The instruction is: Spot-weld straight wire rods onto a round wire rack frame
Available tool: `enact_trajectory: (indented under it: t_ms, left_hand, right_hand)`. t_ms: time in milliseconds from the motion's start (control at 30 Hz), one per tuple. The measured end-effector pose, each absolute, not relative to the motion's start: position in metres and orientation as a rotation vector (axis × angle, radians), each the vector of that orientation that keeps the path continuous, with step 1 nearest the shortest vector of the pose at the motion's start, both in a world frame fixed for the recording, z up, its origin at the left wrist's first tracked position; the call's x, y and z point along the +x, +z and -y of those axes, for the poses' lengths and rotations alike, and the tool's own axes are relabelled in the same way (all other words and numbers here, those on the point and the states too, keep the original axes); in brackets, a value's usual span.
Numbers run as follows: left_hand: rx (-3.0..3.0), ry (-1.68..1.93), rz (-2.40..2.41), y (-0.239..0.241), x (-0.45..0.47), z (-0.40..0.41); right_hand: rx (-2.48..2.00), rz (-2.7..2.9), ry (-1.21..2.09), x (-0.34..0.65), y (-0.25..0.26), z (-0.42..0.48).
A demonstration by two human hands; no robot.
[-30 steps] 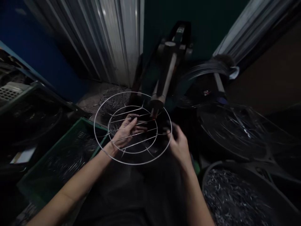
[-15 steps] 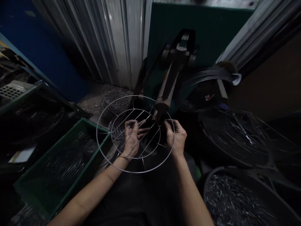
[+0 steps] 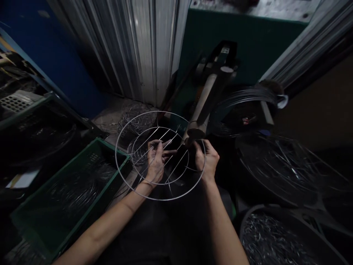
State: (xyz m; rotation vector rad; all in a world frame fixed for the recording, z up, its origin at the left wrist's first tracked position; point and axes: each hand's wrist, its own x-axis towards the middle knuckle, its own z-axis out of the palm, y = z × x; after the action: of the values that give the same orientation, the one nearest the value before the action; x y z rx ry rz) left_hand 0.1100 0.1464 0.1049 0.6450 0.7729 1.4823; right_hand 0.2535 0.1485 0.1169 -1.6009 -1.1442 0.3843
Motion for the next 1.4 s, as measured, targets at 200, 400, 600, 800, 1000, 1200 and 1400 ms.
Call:
enact_trajectory:
  t_ms: [200,400,600,800,1000,1200,1400]
  left_hand:
    - [0.727,1.438,-0.749,0.102,0.099,-0.139]
    - [0.668,1.056,-0.639,0.103,0.065,-0.149]
    - [0.784,0.636,-0.517,0.127,0.061,-0.159]
    - [0.896,0.969,-0.665,0.111,0.093,-0.134]
    - [0.818,1.097,-0.705,0.109,0.105,-0.130]
    - [0.792,1.131,-0.730,0.114,0.106,-0.138]
    - [0.795,1.163,-0.724,0.112,0.106,-0.140]
  right_hand:
    - [-1.556,1.152,0.461,0.254,0.121,-0.151]
    - [-1.592,1.257,0.646,0.273,0.118,-0.092]
    - [-1.579,1.185,0.626,0.253,0.109,-0.060]
    - [-1.550,0.858,0.650,0.246,0.106,-0.104]
    - [-1.575,1.031,0.501,0.255,0.112,-0.132]
    - [-1.572,1.077,0.446,0.257,0.115,-0.143]
    - [-1.542,1.108,0.458,0.256,0.118,-0.144]
